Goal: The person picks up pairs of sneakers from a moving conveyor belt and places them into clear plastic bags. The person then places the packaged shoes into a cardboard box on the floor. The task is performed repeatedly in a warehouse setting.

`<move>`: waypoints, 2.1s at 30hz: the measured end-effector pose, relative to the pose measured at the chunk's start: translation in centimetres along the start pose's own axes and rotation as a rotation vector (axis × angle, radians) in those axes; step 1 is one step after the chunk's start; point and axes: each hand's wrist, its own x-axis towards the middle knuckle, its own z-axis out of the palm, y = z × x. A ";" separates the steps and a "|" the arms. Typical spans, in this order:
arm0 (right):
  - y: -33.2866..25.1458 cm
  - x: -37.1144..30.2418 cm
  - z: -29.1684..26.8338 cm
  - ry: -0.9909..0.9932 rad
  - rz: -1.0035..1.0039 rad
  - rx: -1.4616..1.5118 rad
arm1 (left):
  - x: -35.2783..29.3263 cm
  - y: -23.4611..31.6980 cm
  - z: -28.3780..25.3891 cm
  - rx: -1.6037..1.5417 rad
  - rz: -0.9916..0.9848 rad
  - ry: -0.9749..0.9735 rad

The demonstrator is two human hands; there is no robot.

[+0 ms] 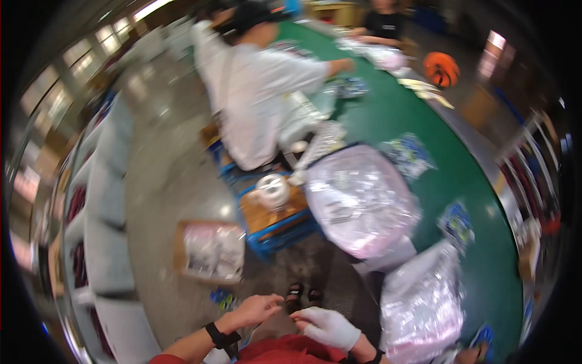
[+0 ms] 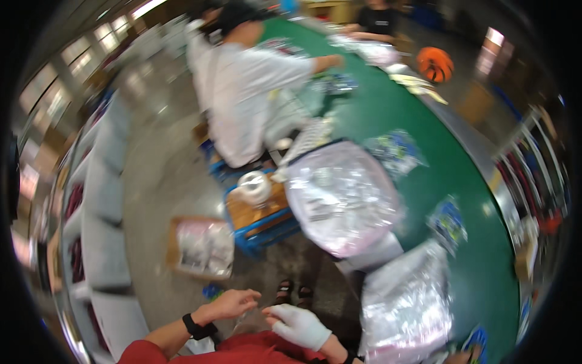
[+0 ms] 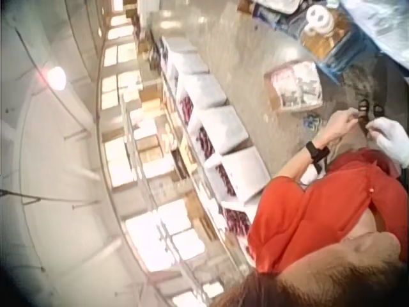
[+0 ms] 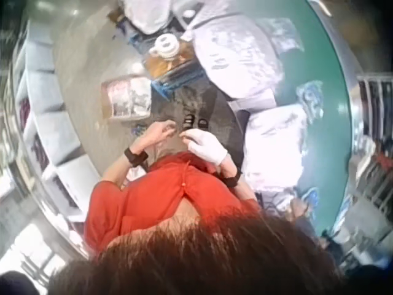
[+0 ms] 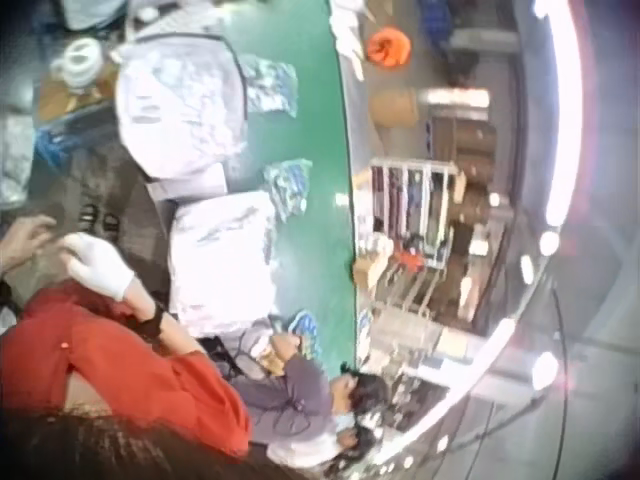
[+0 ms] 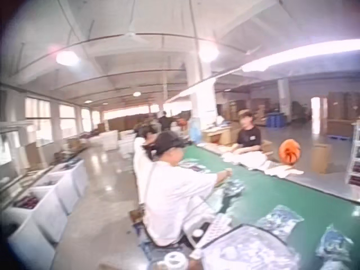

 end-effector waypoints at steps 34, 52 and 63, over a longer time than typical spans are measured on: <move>10.1 3.1 1.7 -0.778 1.022 -0.892 | -27.8 -4.5 34.4 -1.668 -1.303 0.665; 15.3 19.5 1.9 -1.156 0.655 -1.617 | -24.0 -4.6 24.8 -1.751 -1.377 0.625; 11.4 27.1 2.6 -1.186 0.740 -1.316 | -21.9 -0.8 22.6 -1.818 -1.423 0.660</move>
